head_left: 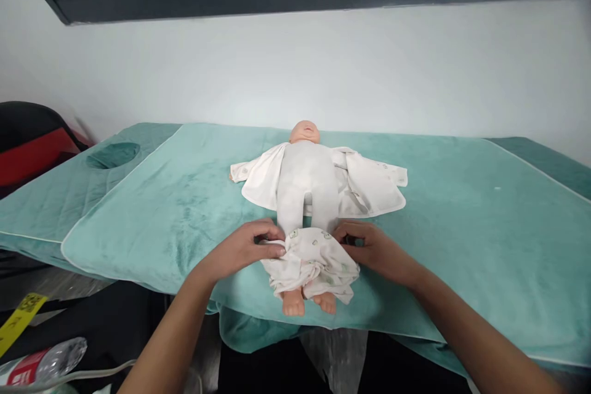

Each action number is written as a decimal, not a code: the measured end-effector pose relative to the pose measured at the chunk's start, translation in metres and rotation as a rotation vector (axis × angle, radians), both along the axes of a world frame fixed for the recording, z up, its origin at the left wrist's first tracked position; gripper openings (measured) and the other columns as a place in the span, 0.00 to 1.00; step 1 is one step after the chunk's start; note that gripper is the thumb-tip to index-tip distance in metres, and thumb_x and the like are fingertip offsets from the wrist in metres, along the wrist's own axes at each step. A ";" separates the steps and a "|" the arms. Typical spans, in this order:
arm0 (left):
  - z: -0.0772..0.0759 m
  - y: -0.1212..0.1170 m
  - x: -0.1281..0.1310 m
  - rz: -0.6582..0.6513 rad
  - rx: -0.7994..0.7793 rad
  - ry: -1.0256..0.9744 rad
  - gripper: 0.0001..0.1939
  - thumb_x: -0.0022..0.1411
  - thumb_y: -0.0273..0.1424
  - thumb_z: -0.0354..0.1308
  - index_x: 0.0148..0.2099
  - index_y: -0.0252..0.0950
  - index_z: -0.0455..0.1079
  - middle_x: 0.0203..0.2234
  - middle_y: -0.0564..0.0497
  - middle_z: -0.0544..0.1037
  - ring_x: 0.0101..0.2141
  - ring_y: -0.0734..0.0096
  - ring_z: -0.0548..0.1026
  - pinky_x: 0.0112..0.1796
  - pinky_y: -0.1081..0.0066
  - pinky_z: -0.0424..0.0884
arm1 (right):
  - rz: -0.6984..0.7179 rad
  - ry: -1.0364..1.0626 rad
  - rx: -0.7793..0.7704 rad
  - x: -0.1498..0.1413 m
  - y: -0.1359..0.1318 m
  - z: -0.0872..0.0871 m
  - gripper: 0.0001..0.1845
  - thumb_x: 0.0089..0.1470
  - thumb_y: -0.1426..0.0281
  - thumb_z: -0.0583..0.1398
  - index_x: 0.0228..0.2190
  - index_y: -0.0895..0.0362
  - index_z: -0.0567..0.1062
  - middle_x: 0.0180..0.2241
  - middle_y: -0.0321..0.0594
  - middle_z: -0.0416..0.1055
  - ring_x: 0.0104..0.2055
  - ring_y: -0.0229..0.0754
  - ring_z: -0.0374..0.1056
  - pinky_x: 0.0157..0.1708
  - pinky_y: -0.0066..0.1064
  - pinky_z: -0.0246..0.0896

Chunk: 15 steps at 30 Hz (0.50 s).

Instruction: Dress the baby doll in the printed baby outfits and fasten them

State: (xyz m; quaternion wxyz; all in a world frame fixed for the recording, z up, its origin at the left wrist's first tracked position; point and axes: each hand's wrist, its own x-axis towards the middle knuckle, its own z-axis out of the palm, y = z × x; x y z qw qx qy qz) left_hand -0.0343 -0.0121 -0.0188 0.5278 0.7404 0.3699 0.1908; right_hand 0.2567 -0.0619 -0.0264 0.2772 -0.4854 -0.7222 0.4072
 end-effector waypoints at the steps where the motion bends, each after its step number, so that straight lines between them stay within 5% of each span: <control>1: 0.001 -0.002 -0.002 -0.023 0.014 0.008 0.10 0.60 0.39 0.62 0.39 0.39 0.74 0.38 0.53 0.74 0.41 0.67 0.70 0.42 0.71 0.65 | 0.056 0.004 0.009 0.002 -0.002 0.001 0.06 0.58 0.69 0.59 0.29 0.55 0.74 0.34 0.35 0.69 0.35 0.38 0.65 0.35 0.30 0.59; 6: 0.000 -0.008 -0.004 0.074 0.017 0.096 0.17 0.67 0.42 0.49 0.33 0.39 0.72 0.30 0.54 0.73 0.33 0.68 0.69 0.35 0.71 0.64 | 0.201 -0.095 0.058 0.009 -0.010 0.009 0.02 0.57 0.73 0.60 0.32 0.53 0.73 0.41 0.37 0.68 0.42 0.40 0.65 0.41 0.30 0.61; 11: 0.003 -0.012 -0.005 -0.027 -0.052 0.150 0.05 0.61 0.34 0.56 0.37 0.42 0.73 0.33 0.53 0.74 0.33 0.66 0.70 0.34 0.71 0.65 | 0.275 -0.236 0.184 0.008 -0.011 0.008 0.09 0.52 0.81 0.58 0.28 0.54 0.69 0.34 0.34 0.67 0.37 0.39 0.64 0.35 0.29 0.59; 15: 0.010 -0.015 -0.002 -0.112 -0.021 0.196 0.04 0.55 0.29 0.57 0.28 0.39 0.70 0.29 0.53 0.70 0.30 0.68 0.67 0.31 0.72 0.62 | 0.179 -0.419 0.398 0.008 -0.007 -0.005 0.12 0.46 0.84 0.55 0.26 0.54 0.65 0.30 0.35 0.66 0.33 0.40 0.61 0.32 0.31 0.56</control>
